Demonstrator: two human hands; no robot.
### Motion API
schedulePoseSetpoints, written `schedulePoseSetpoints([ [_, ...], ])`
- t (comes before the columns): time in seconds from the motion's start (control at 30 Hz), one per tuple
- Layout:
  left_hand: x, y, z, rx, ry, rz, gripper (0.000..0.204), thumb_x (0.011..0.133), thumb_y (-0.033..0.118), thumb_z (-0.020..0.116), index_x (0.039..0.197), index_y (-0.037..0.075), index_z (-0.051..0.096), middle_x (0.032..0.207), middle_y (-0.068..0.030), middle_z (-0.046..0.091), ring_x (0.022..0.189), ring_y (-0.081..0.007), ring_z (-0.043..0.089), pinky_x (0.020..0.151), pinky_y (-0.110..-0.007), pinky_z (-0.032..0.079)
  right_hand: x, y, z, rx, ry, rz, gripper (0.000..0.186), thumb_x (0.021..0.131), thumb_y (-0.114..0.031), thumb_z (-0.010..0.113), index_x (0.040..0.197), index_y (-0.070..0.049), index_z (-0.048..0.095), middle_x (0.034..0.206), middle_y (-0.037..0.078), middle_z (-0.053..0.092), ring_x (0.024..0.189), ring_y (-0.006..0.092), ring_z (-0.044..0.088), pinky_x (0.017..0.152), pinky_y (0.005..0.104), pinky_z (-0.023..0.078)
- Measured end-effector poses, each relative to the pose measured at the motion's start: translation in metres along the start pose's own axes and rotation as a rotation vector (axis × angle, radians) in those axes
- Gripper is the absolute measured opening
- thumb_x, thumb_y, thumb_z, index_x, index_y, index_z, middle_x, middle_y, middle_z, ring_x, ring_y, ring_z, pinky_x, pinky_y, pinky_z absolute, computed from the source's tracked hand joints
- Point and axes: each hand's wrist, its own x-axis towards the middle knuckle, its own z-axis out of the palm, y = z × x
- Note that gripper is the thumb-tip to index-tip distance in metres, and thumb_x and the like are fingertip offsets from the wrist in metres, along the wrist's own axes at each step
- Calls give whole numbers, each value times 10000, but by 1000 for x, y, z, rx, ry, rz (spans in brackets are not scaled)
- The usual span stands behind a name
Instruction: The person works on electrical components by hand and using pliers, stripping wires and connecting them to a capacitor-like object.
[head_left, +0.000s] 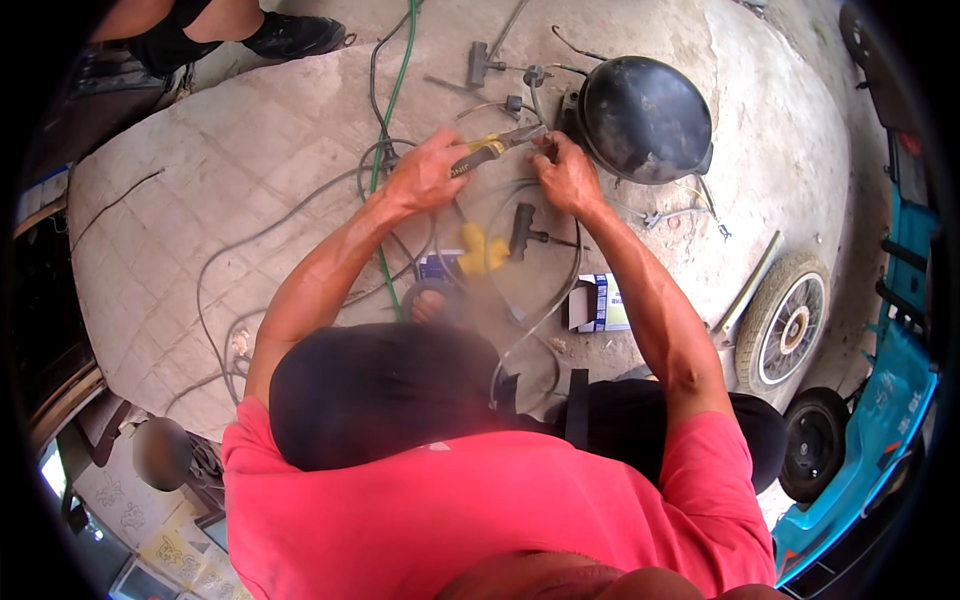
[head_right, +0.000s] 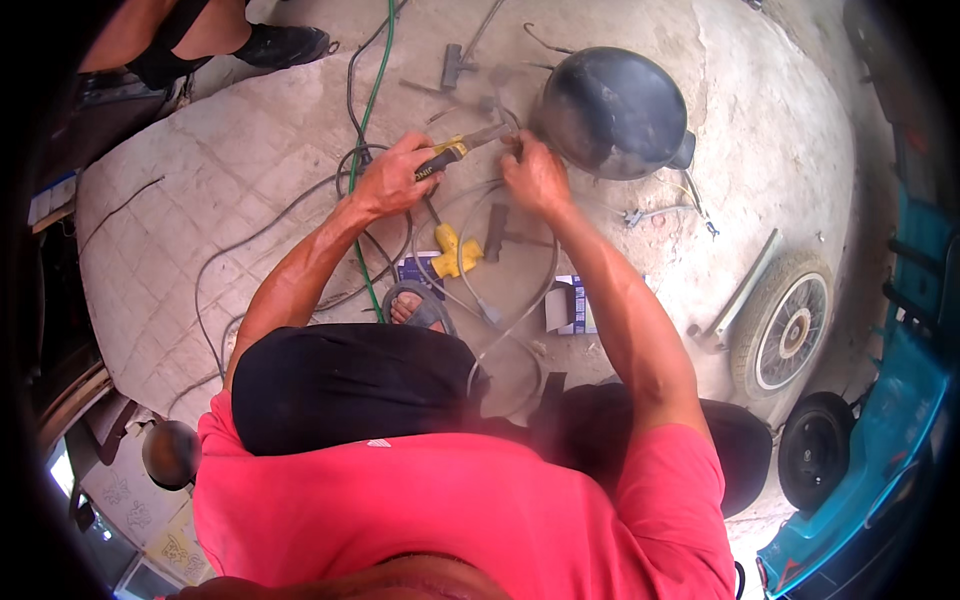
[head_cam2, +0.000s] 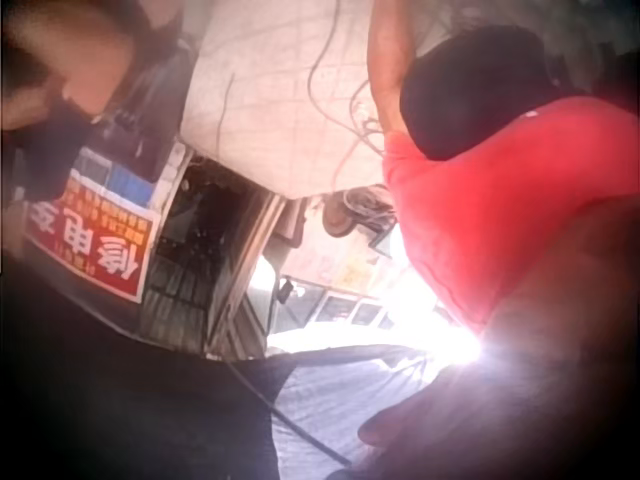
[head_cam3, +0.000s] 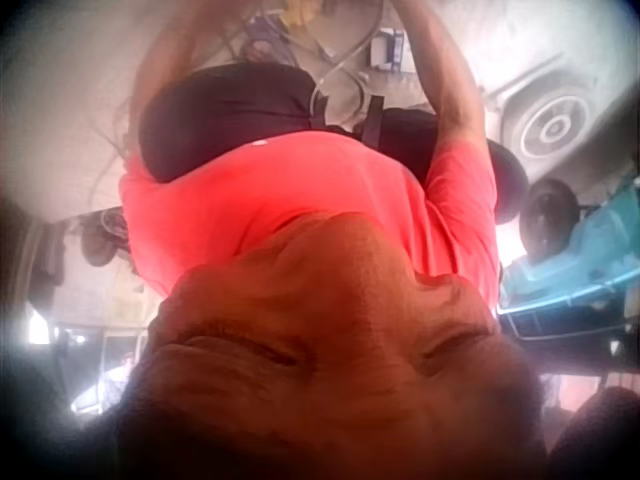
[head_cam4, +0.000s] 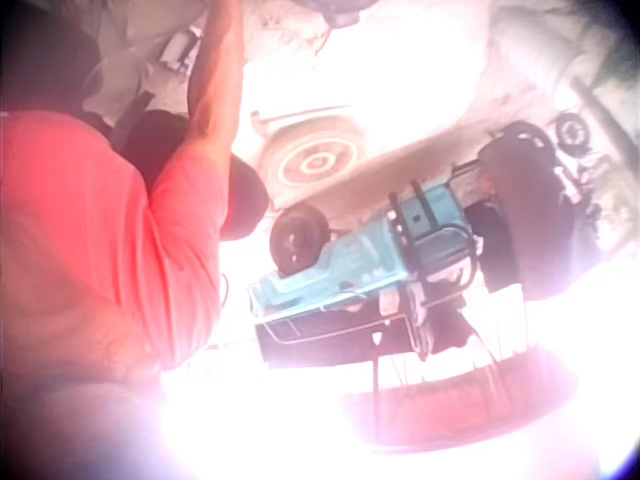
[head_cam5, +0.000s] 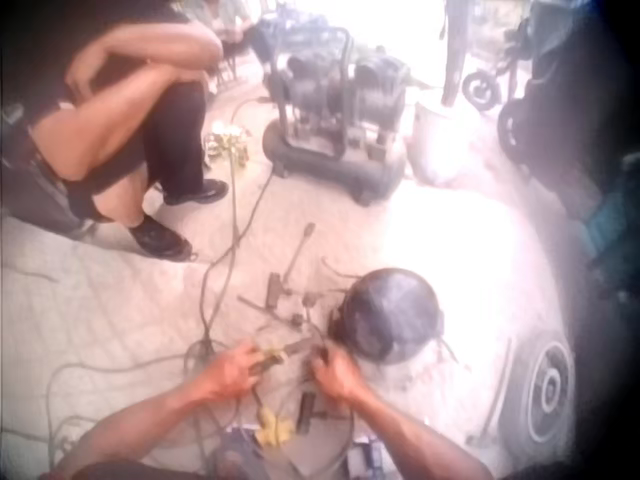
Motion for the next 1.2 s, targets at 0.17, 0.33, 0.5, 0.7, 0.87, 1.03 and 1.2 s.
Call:
schedulePoseSetpoints([
  [0.17,2,5,3,-14,-49,-6,226,850,154,730,1025,26,664,1108,-160,579,1011,-359,612,847,-421,508,34,31,19,246,103,-347,511,904,-41,547,1410,-13,487,1300,153,655,1220,252,612,1065,370,446],
  [0.33,-2,5,2,-22,-26,-29,215,851,147,726,1020,30,663,1107,-161,577,1006,-361,610,854,-419,504,28,17,12,226,14,-241,518,905,-68,561,1413,-6,481,1241,152,667,1171,234,632,1001,350,480],
  [0.5,3,6,-5,-30,-26,-25,207,854,152,722,1015,35,665,1104,-162,578,1006,-359,606,854,-416,500,17,6,-16,170,-290,58,574,868,-178,608,1401,-1,489,1218,237,659,1162,288,636,991,380,481],
  [0.7,1,4,-2,-27,-49,-32,201,856,168,728,995,34,672,1091,-163,577,1005,-356,605,854,-415,499,16,0,-4,135,-23,-231,545,886,-172,598,1396,-13,485,1202,227,659,1202,333,607,1035,410,445],
  [0.87,1,5,1,-28,-48,-48,213,858,177,730,1004,32,677,1096,-163,578,1009,-356,607,856,-417,501,32,7,6,11,126,-254,531,905,-208,572,1401,-34,500,1225,235,647,1197,385,598,1031,435,447],
  [1.03,0,7,0,-27,-20,-30,212,860,175,727,1016,38,684,1102,-164,582,1011,-351,612,857,-411,505,7,11,23,-23,38,-154,450,909,-254,567,1304,-45,612,1173,234,673,1140,389,627,985,449,479],
  [1.2,2,6,-2,-38,-48,-52,213,863,176,725,1024,41,690,1115,-162,585,1022,-347,612,864,-406,505,4,-3,20,42,-16,-164,369,912,-237,572,1198,-30,680,1199,219,675,1124,387,639,974,441,493],
])
